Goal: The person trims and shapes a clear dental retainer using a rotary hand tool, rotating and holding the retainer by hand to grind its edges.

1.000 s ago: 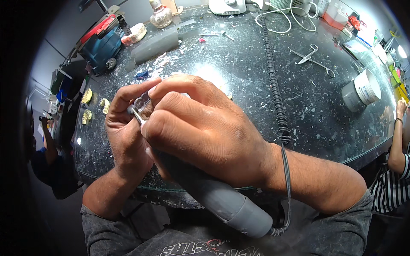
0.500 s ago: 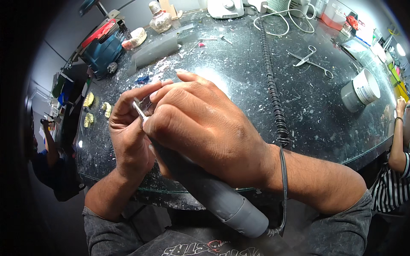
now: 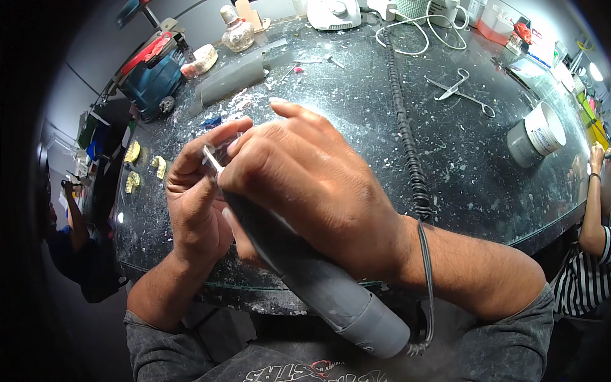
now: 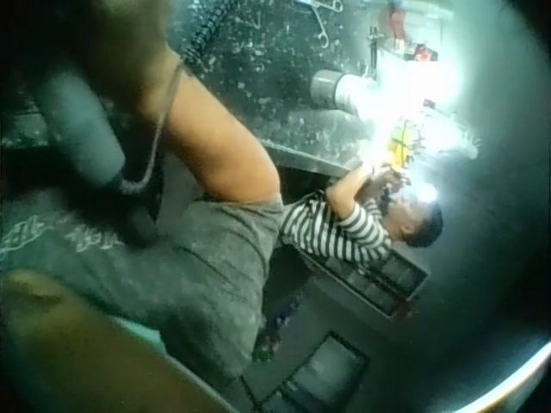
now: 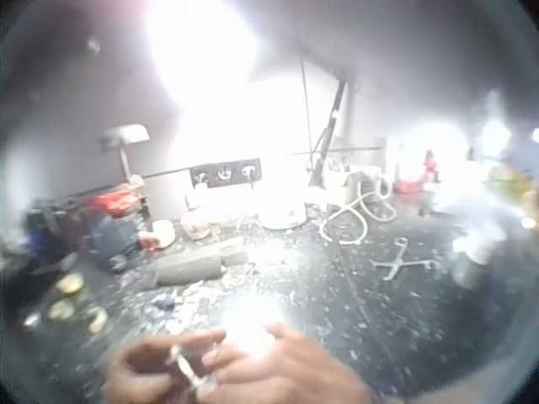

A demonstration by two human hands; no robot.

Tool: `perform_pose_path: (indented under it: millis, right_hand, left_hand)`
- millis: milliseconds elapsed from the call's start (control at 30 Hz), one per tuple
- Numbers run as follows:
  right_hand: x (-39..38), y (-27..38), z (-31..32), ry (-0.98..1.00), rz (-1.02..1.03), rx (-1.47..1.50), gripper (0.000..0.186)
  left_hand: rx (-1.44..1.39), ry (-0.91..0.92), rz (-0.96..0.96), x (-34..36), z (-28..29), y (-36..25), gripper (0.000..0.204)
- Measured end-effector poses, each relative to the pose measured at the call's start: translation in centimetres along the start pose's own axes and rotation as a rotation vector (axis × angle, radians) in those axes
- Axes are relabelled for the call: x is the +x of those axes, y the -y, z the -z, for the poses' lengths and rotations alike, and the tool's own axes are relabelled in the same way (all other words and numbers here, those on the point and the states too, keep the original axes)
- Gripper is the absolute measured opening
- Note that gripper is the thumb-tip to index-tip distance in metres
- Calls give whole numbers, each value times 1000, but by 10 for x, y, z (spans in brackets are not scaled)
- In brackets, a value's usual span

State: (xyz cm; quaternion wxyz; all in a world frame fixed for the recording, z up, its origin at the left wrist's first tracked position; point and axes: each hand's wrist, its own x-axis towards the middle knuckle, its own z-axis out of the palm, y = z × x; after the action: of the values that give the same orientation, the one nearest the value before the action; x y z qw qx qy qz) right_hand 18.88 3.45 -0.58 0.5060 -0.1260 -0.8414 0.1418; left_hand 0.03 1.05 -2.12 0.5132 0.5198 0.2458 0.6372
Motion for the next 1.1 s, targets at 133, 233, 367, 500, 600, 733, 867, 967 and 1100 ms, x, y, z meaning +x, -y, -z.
perform_pose_path:
  millis: [133,233,367,500,600,733,867,967,1100]
  right_hand:
    - [2,-3,1,1,73,-59,50]
    - [1,-3,1,-8,67,-48,49]
    - [-1,-9,0,-14,50,46,49]
    - [1,-4,1,-43,-7,98,48]
    - [3,-4,2,-44,39,111,48]
    - [4,-7,1,-83,79,99,48]
    - [3,-8,-2,-116,75,88,48]
    - [1,-4,-3,-26,-20,108,48]
    - [-2,-8,-3,15,29,102,49]
  left_hand:
    - [-59,12,37,0,-3,0,26]
    - [-107,-17,93,-2,-6,-4,27]
    - [-110,-34,120,-1,-7,-4,28]
    - [-45,-85,130,0,-12,-6,28]
    - [-73,-102,162,0,-11,-5,28]
    - [-58,-127,95,-1,-13,-5,26]
    - [-13,-88,58,-2,-9,-5,25]
    - [4,-106,24,-3,-10,-6,27]
    - [23,-43,9,-2,-6,-4,29]
